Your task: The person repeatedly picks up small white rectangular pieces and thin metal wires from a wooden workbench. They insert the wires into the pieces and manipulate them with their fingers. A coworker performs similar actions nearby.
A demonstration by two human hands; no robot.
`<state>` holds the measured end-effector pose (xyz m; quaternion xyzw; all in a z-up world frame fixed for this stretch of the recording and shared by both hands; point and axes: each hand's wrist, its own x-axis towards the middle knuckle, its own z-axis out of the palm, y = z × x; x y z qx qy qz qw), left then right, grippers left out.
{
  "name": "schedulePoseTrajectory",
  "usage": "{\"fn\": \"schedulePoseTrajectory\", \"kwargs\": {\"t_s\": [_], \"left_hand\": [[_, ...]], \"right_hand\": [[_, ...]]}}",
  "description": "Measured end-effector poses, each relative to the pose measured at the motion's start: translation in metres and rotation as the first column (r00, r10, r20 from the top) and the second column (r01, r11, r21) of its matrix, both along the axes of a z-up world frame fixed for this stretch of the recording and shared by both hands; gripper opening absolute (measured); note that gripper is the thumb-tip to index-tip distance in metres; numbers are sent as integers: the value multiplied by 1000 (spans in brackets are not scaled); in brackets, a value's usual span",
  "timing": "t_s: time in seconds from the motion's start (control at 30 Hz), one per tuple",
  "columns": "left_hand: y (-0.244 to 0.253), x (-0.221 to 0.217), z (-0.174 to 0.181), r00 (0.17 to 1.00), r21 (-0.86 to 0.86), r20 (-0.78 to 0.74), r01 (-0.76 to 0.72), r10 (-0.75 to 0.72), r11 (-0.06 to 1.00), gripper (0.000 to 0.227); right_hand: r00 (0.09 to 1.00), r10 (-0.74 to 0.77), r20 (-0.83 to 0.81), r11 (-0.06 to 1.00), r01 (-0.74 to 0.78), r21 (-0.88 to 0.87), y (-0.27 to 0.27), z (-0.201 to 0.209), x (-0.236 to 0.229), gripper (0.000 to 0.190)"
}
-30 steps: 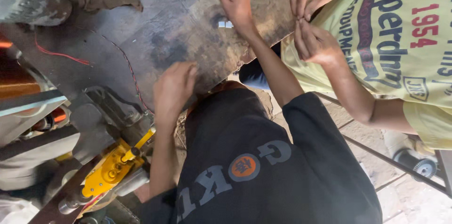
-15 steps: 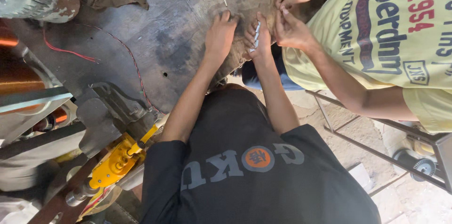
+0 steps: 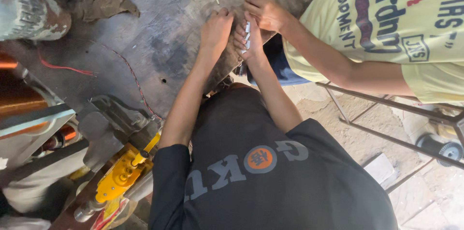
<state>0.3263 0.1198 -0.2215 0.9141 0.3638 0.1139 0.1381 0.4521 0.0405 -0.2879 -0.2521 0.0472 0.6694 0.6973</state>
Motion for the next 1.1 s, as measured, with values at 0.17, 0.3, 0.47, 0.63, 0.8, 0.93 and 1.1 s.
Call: {"fn": "schedulePoseTrajectory", "kwargs": {"t_s": [0.17, 0.3, 0.47, 0.63, 0.8, 0.93, 1.1], "left_hand": [[-1, -3, 6, 996, 73, 8, 84, -85, 994, 29], [-6, -7, 12, 998, 77, -9, 69, -68, 995, 38], [-11, -9, 12, 998, 102, 59, 29, -35, 994, 35], [2, -18, 3, 989, 107, 146, 18, -33, 994, 31], [7, -23, 20, 962, -29, 269, -37, 44, 999, 23], [-16, -23, 54, 842, -202, 537, 79, 43, 976, 22], [-58, -9, 77, 814, -266, 580, 208, -16, 941, 23]], "right_hand": [[995, -14, -99, 1000, 12, -17, -9, -17, -3, 48], [996, -80, -40, 996, 79, -27, -6, -22, -14, 41], [996, -50, -72, 999, 50, -5, 1, -18, -20, 46], [994, -96, -49, 995, 95, -16, 9, -15, -23, 45], [986, -151, -68, 982, 142, -127, 21, -6, -30, 39], [980, -195, 41, 976, 198, -93, 18, 5, -38, 37], [974, -180, 139, 933, 214, -290, 2, 19, -47, 42]]}}
